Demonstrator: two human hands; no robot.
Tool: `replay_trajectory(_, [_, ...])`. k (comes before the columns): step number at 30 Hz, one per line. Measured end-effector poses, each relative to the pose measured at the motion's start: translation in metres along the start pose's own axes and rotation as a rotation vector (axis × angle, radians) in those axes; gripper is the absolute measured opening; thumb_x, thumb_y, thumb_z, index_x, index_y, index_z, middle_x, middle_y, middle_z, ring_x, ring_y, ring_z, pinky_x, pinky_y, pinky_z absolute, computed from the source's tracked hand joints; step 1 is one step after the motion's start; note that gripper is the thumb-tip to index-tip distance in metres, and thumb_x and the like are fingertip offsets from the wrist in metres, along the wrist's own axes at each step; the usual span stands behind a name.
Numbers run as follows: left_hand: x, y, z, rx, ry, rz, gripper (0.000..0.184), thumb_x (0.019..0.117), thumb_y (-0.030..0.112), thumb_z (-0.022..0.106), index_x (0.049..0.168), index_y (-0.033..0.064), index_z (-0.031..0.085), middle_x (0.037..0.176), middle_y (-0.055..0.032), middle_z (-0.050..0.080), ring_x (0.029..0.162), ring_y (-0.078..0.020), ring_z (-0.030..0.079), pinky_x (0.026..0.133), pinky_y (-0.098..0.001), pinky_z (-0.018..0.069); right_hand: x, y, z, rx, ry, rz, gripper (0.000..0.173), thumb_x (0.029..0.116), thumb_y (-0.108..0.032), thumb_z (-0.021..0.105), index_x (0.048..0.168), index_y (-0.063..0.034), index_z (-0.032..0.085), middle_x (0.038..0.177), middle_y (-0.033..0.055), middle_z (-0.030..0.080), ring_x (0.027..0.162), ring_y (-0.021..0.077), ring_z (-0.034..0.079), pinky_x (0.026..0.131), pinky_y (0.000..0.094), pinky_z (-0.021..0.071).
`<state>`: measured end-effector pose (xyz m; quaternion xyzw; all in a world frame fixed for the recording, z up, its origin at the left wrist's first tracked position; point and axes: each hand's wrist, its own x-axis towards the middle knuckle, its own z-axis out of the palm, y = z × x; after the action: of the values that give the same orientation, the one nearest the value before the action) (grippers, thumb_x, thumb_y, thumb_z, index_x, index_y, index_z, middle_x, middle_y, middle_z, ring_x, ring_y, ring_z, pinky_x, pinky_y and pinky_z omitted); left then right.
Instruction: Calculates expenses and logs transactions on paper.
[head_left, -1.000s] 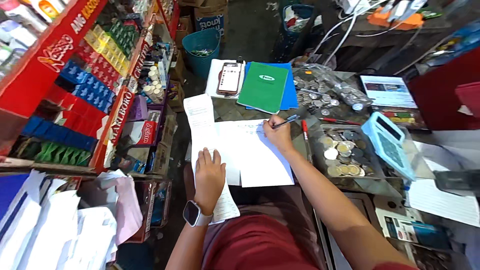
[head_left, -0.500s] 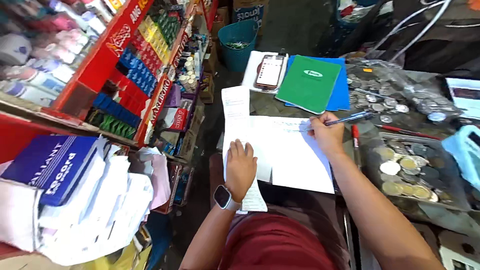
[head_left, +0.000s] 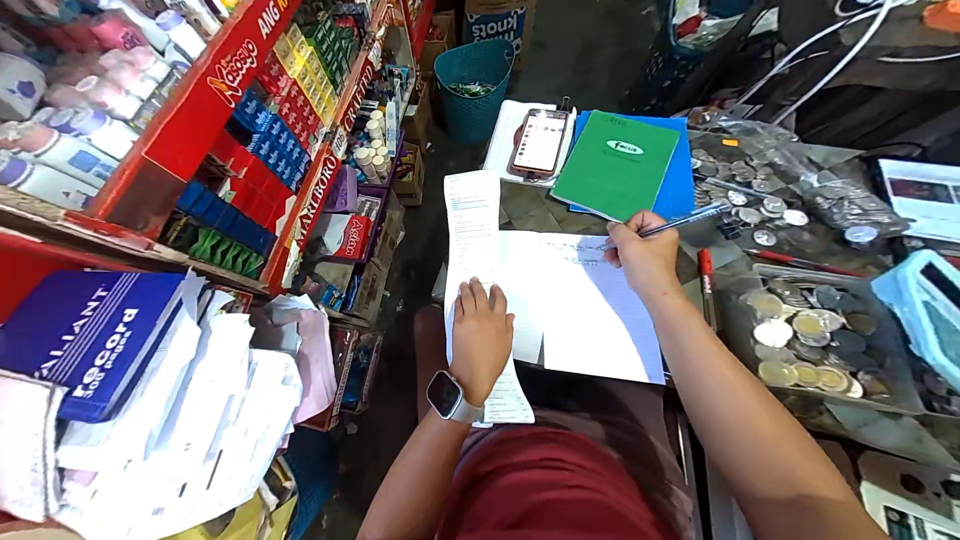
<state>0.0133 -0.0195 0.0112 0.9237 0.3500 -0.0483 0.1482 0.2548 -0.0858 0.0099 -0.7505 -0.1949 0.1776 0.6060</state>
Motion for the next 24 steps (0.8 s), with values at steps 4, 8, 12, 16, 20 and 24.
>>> replay_trajectory(4, [0.0,0.0,0.003,-0.005,0.01,0.002,0.053,0.1071,0.034,0.045,0.15,0.0027,0.049,0.156,-0.0324,0.039,0.145,-0.0484,0.038,0.117,-0.0553,0.0344,-0.005,-0.01,0.014,0.039,-0.057,-0.093,0.028,0.0964,-0.004,0.06,0.075,-0.0121,0.045,0.056,-0.0032,0.056,0.043,0.0056,0.055,0.043,0.0205,0.049])
replay_trajectory(8, [0.001,0.0,0.007,-0.01,0.044,0.014,0.052,0.1066,0.033,0.046,0.148,0.0021,0.051,0.154,-0.0327,0.041,0.144,-0.0492,0.04,0.116,-0.0555,0.0355,-0.006,-0.003,0.019,0.083,-0.048,-0.127,0.028,0.0956,-0.001,0.06,0.074,-0.0125,0.045,0.056,-0.0041,0.056,0.042,0.005,0.054,0.042,0.02,0.0487])
replay_trajectory(12, [0.001,0.001,0.006,-0.006,0.022,0.012,0.053,0.1073,0.033,0.045,0.15,0.0023,0.049,0.155,-0.0329,0.039,0.145,-0.0491,0.039,0.117,-0.0554,0.0342,-0.006,0.011,0.01,0.084,0.016,-0.105,0.028,0.0953,-0.001,0.059,0.074,-0.0129,0.044,0.056,-0.0054,0.055,0.042,0.0045,0.054,0.043,0.02,0.0496])
replay_trajectory(16, [0.001,0.0,0.006,-0.008,0.033,0.015,0.053,0.1073,0.034,0.045,0.149,0.0023,0.05,0.155,-0.0332,0.04,0.144,-0.0492,0.039,0.116,-0.0557,0.0348,0.0,0.029,-0.004,0.086,0.111,-0.063,0.03,0.0946,0.002,0.058,0.073,-0.0127,0.043,0.055,-0.0053,0.052,0.042,0.0047,0.053,0.044,0.0206,0.05])
replay_trajectory(20, [0.001,0.001,0.002,0.009,0.007,0.007,0.053,0.1074,0.034,0.044,0.15,0.0024,0.049,0.156,-0.0327,0.039,0.145,-0.0485,0.039,0.117,-0.0552,0.0341,0.003,0.033,-0.009,0.036,0.109,-0.048,0.028,0.0947,0.0,0.059,0.074,-0.012,0.044,0.056,-0.0054,0.052,0.043,0.0042,0.054,0.045,0.0204,0.0505])
replay_trajectory(24, [0.001,0.0,0.003,0.019,0.01,0.008,0.054,0.1073,0.034,0.044,0.15,0.0025,0.049,0.156,-0.0328,0.039,0.145,-0.0485,0.039,0.117,-0.0549,0.0343,0.003,0.035,-0.008,0.005,0.102,-0.066,0.029,0.0949,-0.001,0.06,0.073,-0.0113,0.044,0.056,-0.0049,0.05,0.044,0.004,0.053,0.046,0.0206,0.0506])
